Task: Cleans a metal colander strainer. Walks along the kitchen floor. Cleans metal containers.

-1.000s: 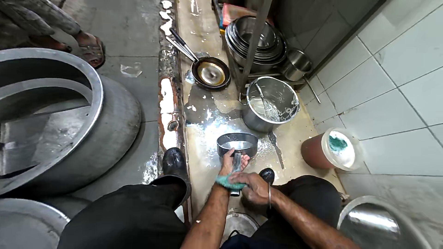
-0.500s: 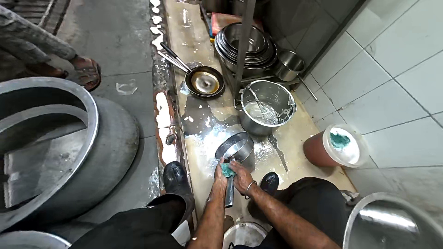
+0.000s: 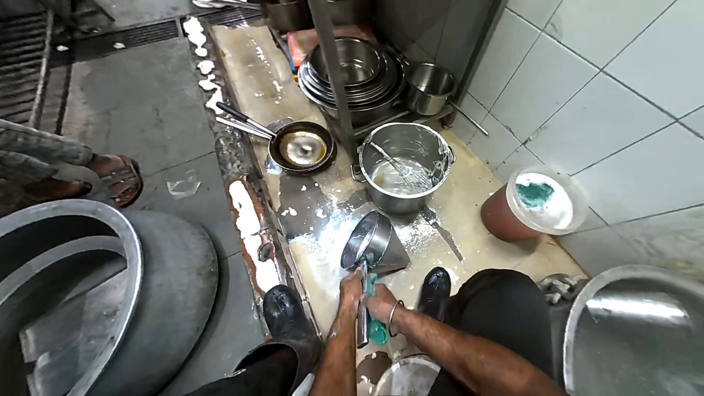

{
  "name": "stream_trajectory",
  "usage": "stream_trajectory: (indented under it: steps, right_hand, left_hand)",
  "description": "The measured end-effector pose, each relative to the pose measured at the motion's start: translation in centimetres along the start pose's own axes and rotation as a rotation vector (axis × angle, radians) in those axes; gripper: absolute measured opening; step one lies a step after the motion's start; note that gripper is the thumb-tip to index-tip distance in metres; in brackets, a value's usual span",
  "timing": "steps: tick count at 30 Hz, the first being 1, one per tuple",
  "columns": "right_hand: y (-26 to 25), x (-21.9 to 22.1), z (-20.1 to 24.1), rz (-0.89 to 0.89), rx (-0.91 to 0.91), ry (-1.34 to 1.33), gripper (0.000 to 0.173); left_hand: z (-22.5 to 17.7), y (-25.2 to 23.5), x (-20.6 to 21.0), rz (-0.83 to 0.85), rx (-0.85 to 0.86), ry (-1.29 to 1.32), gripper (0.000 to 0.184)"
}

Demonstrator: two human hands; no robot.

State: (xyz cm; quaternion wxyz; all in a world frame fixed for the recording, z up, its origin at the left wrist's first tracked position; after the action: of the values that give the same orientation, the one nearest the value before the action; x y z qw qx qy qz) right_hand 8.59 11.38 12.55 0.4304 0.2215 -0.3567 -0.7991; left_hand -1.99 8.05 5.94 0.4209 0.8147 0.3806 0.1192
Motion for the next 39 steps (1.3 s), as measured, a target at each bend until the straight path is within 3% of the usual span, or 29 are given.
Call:
stream_trajectory:
  steps: [5, 8, 11, 15, 19, 22, 25, 30, 33, 39]
  right_hand:
    - [4.8, 1.4, 1.3, 0.236, 0.016, 0.146, 0.032]
    - [5.0, 0.3, 2.8, 0.348, -0.062, 0.168, 0.025]
    - [3.0, -3.7, 4.9, 0.100, -0.155, 0.286, 0.032]
    - [-1.4, -8.9, 4.4, -0.298, -0.069, 0.378, 0.050]
    - [-3.8, -9.8, 4.0, -0.455, -0.115, 0.112, 0.054]
    - [-4.4, -9.5, 5.2, -0.534, -0.177, 0.163, 0.054]
    - [-6.6, -7.2, 5.2, -0.525, -0.286, 0.361, 0.060]
    - [-7.6, -1.2, 2.4, -0.397, -0.306, 0.620, 0.068]
    - [-8.5, -0.9, 2.3, -0.393, -0.280, 0.649, 0.065]
    - [-12.6, -4.6, 6.1, -0.434, -0.344, 0.574, 0.061]
  left_hand:
    - [-1.1, -0.4, -0.1, 0.106, -0.131, 0.148, 0.040]
    - [-0.8, -0.2, -1.4, 0.134, -0.067, 0.120, 0.032]
    - [0.2, 0.6, -2.6, 0.200, -0.064, 0.060, 0.027]
    - [2.7, 1.1, -4.0, 0.186, -0.188, -0.087, 0.027]
    - [4.6, 1.4, -4.9, 0.102, -0.215, -0.217, 0.037]
    - [5.0, 1.2, -4.9, 0.095, -0.208, -0.243, 0.037]
    - [4.7, 1.1, -4.6, 0.108, -0.196, -0.243, 0.035]
    - [5.1, 0.0, -4.7, 0.105, -0.130, -0.333, 0.033]
    - [4.7, -1.2, -4.9, 0.019, 0.073, -0.658, 0.033]
    - [5.2, -3.0, -6.6, -0.028, 0.077, -0.823, 0.035]
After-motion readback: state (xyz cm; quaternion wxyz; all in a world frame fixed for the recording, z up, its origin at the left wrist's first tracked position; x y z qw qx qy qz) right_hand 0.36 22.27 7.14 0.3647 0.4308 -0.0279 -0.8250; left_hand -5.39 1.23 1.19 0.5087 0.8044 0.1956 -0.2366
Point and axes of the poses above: each hand's wrist, its own y-axis away from the middle knuckle, its own x-axis out of the palm, z = x × y, the point moved 6 cm from there along -y, towards the middle knuckle, and after that the axes turned 3 degrees about -x, right-handed, at the moved point
